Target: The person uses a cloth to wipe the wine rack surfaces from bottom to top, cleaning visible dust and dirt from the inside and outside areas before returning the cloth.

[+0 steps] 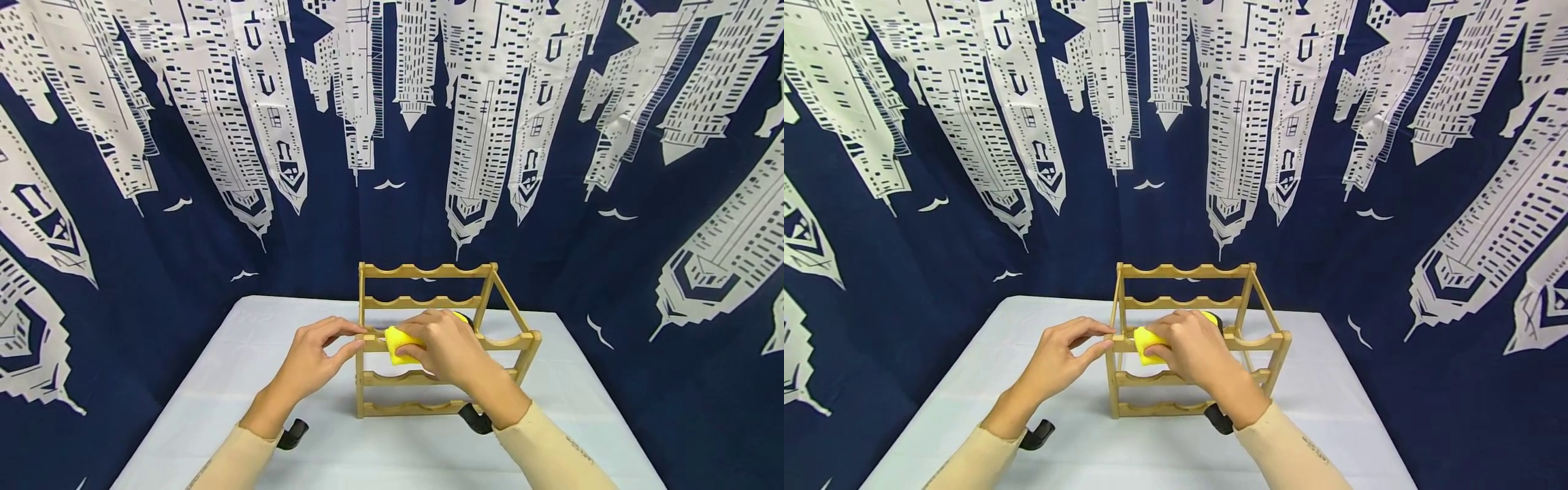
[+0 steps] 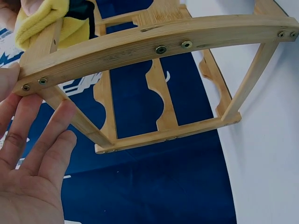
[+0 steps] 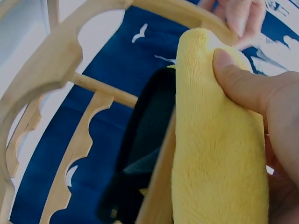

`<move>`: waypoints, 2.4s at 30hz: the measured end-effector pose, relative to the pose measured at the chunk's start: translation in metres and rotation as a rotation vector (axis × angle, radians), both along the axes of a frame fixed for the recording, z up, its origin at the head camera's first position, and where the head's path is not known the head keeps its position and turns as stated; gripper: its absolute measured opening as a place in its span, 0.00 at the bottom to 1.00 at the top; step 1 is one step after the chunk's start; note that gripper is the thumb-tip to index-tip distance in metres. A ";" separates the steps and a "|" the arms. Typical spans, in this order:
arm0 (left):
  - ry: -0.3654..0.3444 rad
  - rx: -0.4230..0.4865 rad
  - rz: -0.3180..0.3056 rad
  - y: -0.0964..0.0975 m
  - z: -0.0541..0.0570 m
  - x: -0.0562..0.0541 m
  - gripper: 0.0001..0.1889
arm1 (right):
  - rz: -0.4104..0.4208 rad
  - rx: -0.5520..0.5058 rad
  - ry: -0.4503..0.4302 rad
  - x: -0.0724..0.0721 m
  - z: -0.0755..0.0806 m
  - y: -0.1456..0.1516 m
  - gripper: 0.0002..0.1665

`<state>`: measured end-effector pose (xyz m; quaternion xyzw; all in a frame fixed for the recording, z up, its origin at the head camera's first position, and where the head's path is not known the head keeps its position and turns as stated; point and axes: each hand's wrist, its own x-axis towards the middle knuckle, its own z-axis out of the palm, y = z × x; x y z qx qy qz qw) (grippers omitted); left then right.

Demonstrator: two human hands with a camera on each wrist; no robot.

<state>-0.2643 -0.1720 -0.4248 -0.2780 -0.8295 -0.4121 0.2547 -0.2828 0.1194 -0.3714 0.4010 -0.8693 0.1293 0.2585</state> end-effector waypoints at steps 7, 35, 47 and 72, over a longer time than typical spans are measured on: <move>-0.017 0.002 0.012 -0.001 0.000 0.002 0.10 | -0.020 -0.079 -0.118 -0.007 -0.002 0.027 0.21; 0.001 0.018 0.008 0.001 0.001 0.001 0.10 | 0.012 0.000 0.176 -0.008 -0.004 0.084 0.30; 0.026 0.000 0.028 0.001 -0.001 0.002 0.09 | -0.061 -0.179 0.041 -0.008 -0.009 0.116 0.26; 0.166 -0.042 0.082 0.007 -0.005 -0.001 0.11 | -0.057 -0.191 0.302 -0.009 -0.013 0.170 0.43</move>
